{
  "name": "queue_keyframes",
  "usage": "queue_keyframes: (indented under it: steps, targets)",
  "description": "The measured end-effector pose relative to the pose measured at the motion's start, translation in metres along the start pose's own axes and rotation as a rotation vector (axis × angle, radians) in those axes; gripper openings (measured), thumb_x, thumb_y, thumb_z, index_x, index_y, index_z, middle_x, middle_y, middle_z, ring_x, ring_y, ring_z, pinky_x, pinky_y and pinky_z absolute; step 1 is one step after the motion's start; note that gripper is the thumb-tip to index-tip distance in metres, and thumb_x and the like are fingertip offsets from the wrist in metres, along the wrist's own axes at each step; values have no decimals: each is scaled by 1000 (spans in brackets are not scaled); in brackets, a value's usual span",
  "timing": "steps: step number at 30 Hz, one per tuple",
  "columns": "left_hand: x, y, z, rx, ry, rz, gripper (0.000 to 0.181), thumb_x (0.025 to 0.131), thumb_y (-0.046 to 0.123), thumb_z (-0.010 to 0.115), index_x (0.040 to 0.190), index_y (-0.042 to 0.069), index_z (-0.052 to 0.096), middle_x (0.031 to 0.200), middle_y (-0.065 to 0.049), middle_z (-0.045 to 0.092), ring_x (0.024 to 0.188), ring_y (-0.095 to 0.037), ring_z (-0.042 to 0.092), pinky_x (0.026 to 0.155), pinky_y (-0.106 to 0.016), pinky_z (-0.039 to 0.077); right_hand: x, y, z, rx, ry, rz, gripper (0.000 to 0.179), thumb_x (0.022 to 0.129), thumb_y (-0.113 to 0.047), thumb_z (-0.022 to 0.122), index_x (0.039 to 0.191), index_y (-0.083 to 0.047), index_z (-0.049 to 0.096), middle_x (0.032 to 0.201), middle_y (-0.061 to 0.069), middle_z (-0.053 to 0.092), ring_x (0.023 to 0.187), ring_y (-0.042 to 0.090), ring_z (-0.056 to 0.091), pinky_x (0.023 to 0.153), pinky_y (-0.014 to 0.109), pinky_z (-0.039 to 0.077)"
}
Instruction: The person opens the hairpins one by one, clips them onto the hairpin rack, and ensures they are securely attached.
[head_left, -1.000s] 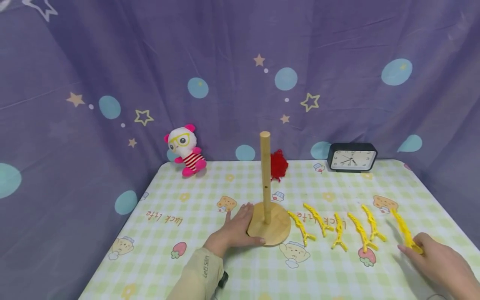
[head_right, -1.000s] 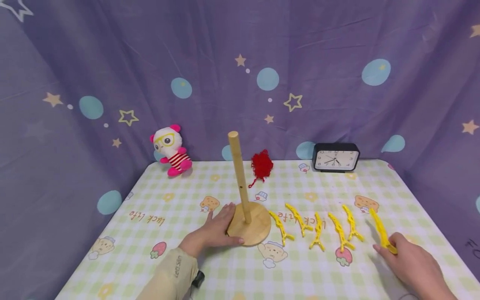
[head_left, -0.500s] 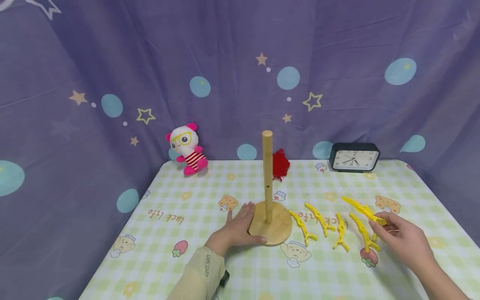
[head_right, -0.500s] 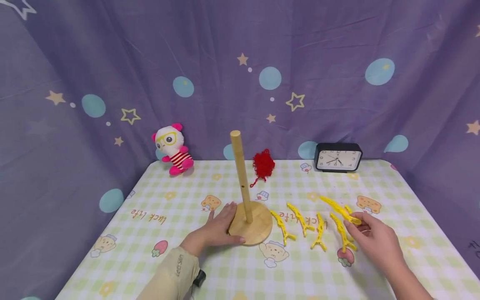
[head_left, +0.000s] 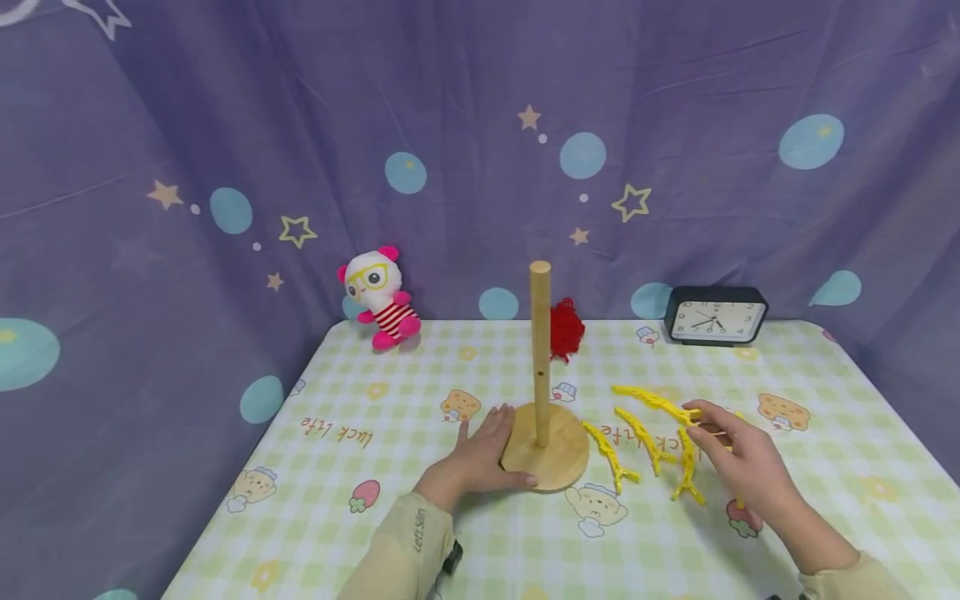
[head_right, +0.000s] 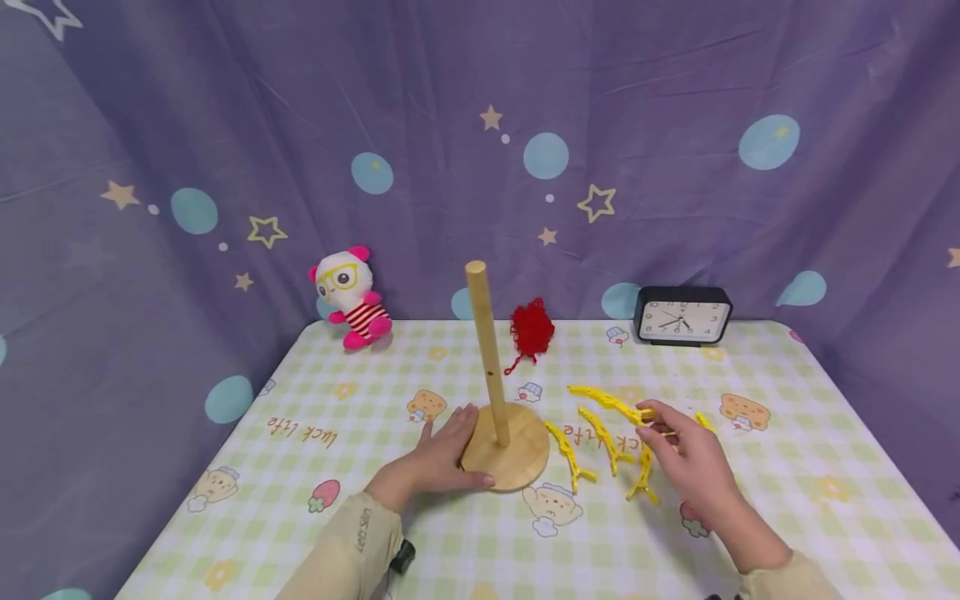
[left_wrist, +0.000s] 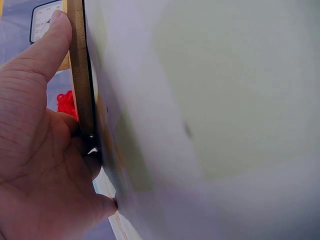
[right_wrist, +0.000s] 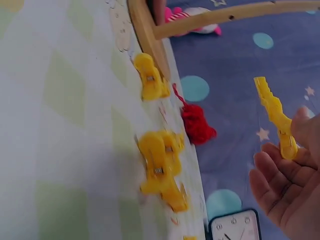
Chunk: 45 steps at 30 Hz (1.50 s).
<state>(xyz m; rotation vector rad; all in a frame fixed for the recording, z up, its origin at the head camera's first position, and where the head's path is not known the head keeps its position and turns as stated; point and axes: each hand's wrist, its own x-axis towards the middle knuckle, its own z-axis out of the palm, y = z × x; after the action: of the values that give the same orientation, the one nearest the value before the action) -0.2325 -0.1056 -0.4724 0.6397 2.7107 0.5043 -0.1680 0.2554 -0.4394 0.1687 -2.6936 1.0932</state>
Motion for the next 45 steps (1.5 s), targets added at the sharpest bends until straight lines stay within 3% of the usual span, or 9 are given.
queue_keyframes:
  steps: [5, 14, 17, 21, 26, 33, 38, 41, 45]
  targets:
    - [1, -1, 1, 2, 0, 1, 113, 79, 70, 63, 157, 9, 9, 164, -5, 7, 149, -21, 4, 115, -58, -3, 7, -7, 16, -72, 12, -92, 26, 100, -18, 57, 124, -10, 63, 105, 8, 70, 91, 26, 66, 74, 46, 54]
    - [1, 0, 0, 0, 0, 6, 113, 79, 68, 65, 157, 7, 11, 163, -8, 9, 149, -23, 4, 115, -58, -1, 22, -20, 52, -103, 133, -270, 20, 90, -8, 68, 110, -9, 70, 101, 5, 73, 88, 23, 69, 74, 44, 55]
    - [1, 1, 0, 2, 1, 7, 113, 79, 69, 65, 157, 7, 11, 163, -8, 9, 149, -23, 4, 115, -58, -1, 27, -23, 64, -90, 161, -300, 18, 87, -7, 71, 105, -10, 73, 95, 3, 74, 79, 18, 68, 69, 40, 55]
    - [1, 1, 0, -6, 2, 7, 113, 78, 69, 65, 157, 7, 12, 163, -8, 9, 150, -24, 4, 115, -58, -1, 33, -27, 79, -80, 133, -273, 18, 87, -10, 72, 104, -11, 75, 89, 0, 74, 63, 8, 56, 58, 30, 49]
    - [1, 1, 1, -6, 9, 4, 113, 78, 69, 65, 157, 7, 12, 163, -7, 9, 150, -24, 4, 115, -58, -1, 37, -36, 97, -52, 79, -252, 20, 88, -13, 71, 107, -10, 75, 89, 1, 74, 61, 7, 52, 57, 26, 46]
    - [0, 2, 0, 3, 7, 3, 112, 78, 68, 65, 157, 7, 13, 163, -7, 8, 149, -24, 4, 115, -59, -2, 41, -48, 113, 8, 67, -268, 22, 87, -14, 72, 108, -10, 75, 99, 3, 75, 79, 14, 67, 68, 33, 55]
    - [3, 1, 2, -5, 4, -8, 105, 77, 70, 65, 155, 11, 25, 163, -6, 14, 150, -22, 4, 115, -58, -3, 41, -52, 112, 28, -62, -195, 26, 90, -17, 70, 116, -11, 72, 99, 0, 73, 84, 14, 64, 75, 36, 55]
    - [4, 1, 2, -8, 0, -12, 107, 77, 70, 65, 156, 11, 23, 163, -5, 13, 150, -22, 4, 115, -57, -3, 42, -50, 107, 75, -150, -145, 30, 94, -19, 66, 123, -12, 67, 98, -4, 69, 82, 11, 58, 73, 33, 52]
    - [4, 0, 2, -5, -1, -18, 114, 77, 70, 65, 158, 11, 11, 164, -3, 7, 150, -21, 3, 115, -57, -3, 43, -44, 102, 125, -204, -139, 36, 94, -21, 65, 129, -12, 63, 98, -3, 67, 81, 12, 59, 73, 32, 53]
